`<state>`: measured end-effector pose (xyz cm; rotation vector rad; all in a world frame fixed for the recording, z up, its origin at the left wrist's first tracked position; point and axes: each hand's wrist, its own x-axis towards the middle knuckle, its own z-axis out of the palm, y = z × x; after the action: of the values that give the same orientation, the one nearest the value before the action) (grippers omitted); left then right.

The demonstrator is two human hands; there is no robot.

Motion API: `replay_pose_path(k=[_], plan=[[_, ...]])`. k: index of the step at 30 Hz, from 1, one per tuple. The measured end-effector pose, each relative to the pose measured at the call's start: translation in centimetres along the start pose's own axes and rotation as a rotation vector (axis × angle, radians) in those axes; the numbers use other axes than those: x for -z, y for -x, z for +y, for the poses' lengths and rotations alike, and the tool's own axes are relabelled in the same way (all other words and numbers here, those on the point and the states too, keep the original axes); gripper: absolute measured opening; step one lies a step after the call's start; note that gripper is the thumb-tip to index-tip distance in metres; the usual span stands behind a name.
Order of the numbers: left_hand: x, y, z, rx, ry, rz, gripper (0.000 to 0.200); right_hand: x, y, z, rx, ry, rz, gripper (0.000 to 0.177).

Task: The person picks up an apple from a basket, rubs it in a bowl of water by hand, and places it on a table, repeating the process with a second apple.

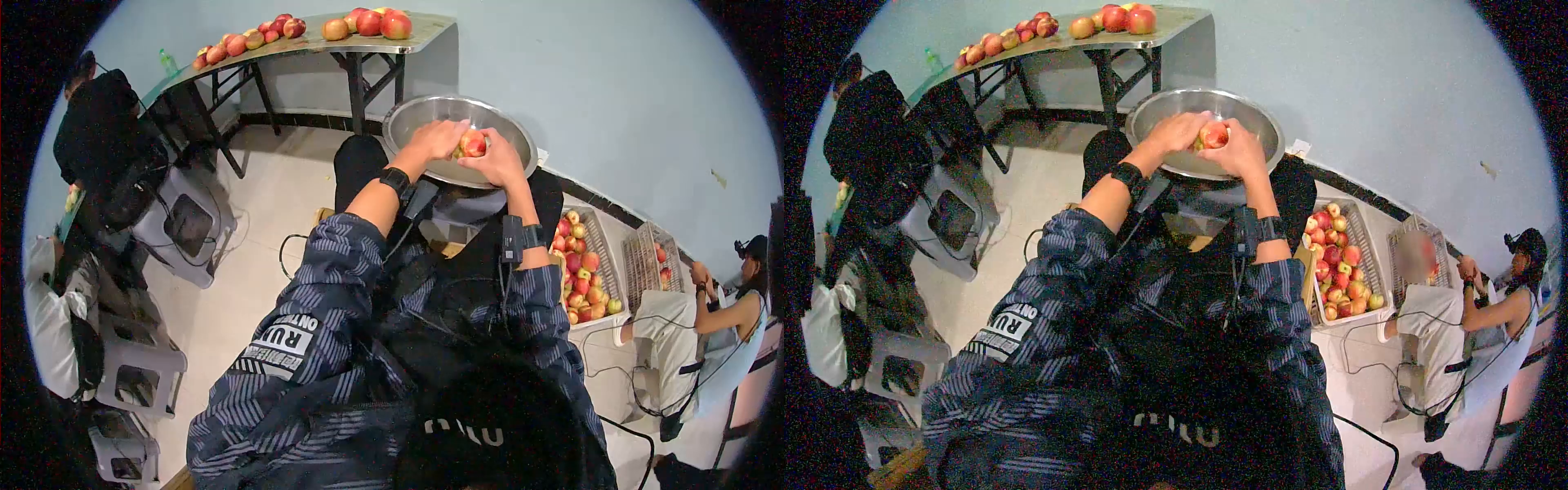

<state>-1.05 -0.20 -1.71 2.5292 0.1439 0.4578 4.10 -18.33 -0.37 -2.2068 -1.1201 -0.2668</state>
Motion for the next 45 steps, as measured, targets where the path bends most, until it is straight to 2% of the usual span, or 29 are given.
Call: replay_pose_path(k=[4, 8, 10, 13, 16, 19, 22, 25, 27, 29, 32, 35, 36, 39, 43, 45], plan=[[1.5, 1.3, 2.7, 0.174, 0.081, -0.104, 0.077, 0.6, 0.1, -1.0, 0.001, -0.009, -0.008, 0.074], [-0.6, -0.7, -0.9, -0.087, 0.165, -0.006, 0.066, 0.4, 0.3, -0.7, 0.075, -0.066, 0.049, 0.073], [-0.4, -0.8, -0.6, -0.189, 0.19, 0.072, 0.062, 0.8, 0.0, -1.0, 0.089, -0.084, 0.064, 0.073], [0.6, -0.1, 0.5, 0.038, 0.164, -0.032, 0.059, 0.7, 0.5, -0.8, 0.047, -0.071, 0.031, 0.074], [0.2, -0.6, -0.4, -0.03, 0.215, -0.058, 0.066, 0.7, 0.2, -0.8, 0.028, -0.067, 0.042, 0.077], [0.1, -1.1, -0.8, 0.034, 0.429, -0.145, 0.07, 0.7, -0.1, -0.5, 0.001, -0.107, 0.048, 0.078], [0.2, 0.5, 1.1, 0.117, 0.569, -0.109, 0.072, 0.7, 0.0, -0.8, 0.023, -0.104, 0.03, 0.079], [1.4, 1.4, 2.4, 0.081, 0.481, -0.237, 0.069, 1.1, 0.1, -0.5, -0.016, -0.055, -0.005, 0.079], [-0.3, -0.1, 0.3, -0.09, 0.515, -0.15, 0.065, 0.4, 0.1, -0.1, 0.003, -0.148, -0.009, 0.077], [-1.3, -0.9, -1.2, -0.237, 0.51, -0.054, 0.064, 1.1, 0.3, -0.9, 0.006, -0.108, 0.002, 0.078], [-0.7, -0.5, -0.6, -0.187, 0.427, -0.116, 0.058, 0.9, -0.1, -0.8, 0.041, -0.077, 0.013, 0.078], [-0.1, 0.0, 0.7, -0.016, 0.435, -0.133, 0.06, 1.2, 0.6, -1.4, -0.023, -0.065, 0.025, 0.077], [-0.2, -0.2, 0.5, -0.096, 0.335, -0.057, 0.062, 1.0, 0.6, -1.1, 0.0, -0.058, 0.033, 0.077], [-0.7, -0.3, 0.3, -0.105, 0.341, -0.019, 0.063, 0.9, 0.3, -0.7, 0.01, -0.016, 0.033, 0.077], [-0.4, -0.9, -0.6, -0.003, 0.229, 0.011, 0.066, 0.4, 0.1, -0.1, -0.012, -0.118, 0.05, 0.079], [-0.6, -0.9, -0.7, 0.004, 0.196, 0.017, 0.066, 0.4, 0.1, -0.1, -0.02, -0.044, 0.028, 0.077]])
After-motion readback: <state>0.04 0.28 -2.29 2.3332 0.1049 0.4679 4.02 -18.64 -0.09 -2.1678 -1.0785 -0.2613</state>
